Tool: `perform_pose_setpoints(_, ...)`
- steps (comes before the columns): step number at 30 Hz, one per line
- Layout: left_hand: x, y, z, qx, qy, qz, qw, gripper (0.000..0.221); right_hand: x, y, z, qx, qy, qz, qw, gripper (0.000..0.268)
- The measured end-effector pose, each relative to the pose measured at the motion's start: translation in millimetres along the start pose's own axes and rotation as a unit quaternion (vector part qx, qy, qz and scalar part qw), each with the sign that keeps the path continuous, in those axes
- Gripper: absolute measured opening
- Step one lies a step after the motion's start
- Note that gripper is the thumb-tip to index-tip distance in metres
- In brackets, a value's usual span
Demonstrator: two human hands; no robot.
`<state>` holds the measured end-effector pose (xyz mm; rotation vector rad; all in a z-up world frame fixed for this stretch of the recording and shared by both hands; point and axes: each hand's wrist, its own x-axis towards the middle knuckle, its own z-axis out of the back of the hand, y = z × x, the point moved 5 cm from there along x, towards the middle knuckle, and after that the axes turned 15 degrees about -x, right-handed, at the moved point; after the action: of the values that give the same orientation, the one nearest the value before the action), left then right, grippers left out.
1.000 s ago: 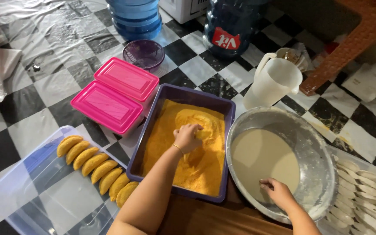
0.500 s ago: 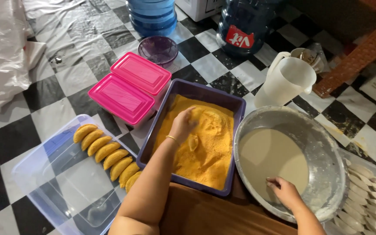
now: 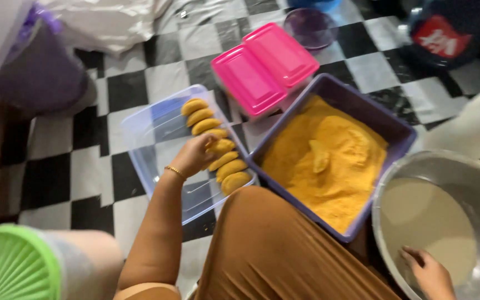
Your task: Dipping snacks in batter, coating them with breadcrumbs, and organizing them into plastic containers.
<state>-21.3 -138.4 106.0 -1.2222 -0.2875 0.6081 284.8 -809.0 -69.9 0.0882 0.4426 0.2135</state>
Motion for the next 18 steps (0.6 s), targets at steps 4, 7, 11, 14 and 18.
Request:
perform_pose_setpoints(4, -43.1, 111.6, 13.6, 0.113, 0.006, 0.106, 0.988, 0.049, 12.8, -12.5, -9.9, -0.012, -0.020, 0.014, 1.000, 0.040)
perform_pose_setpoints(7, -64.2, 144.3, -10.4, 0.072, 0.035, 0.186, 0.979, 0.051, 10.8, -12.2, -10.7, 0.010, -0.025, 0.011, 1.000, 0.037)
perform_pose_setpoints(11, -77.0, 163.4, -30.2, 0.033, 0.041, 0.213, 0.976, 0.048, 13.0, -15.5, -8.6, -0.046, -0.013, -0.007, 0.999, 0.045)
perform_pose_setpoints(14, -82.2, 158.8, -37.1, 0.006, 0.024, 0.215, 0.976, 0.049, 0.2, -2.5, 2.2, -0.004, -0.007, -0.009, 1.000, 0.041)
perform_pose_setpoints(18, -85.7, 155.1, -42.7, 0.078, 0.032, 0.165, 0.983, 0.043, -22.2, 27.7, 22.0, 0.015, 0.010, -0.025, 1.000, 0.038)
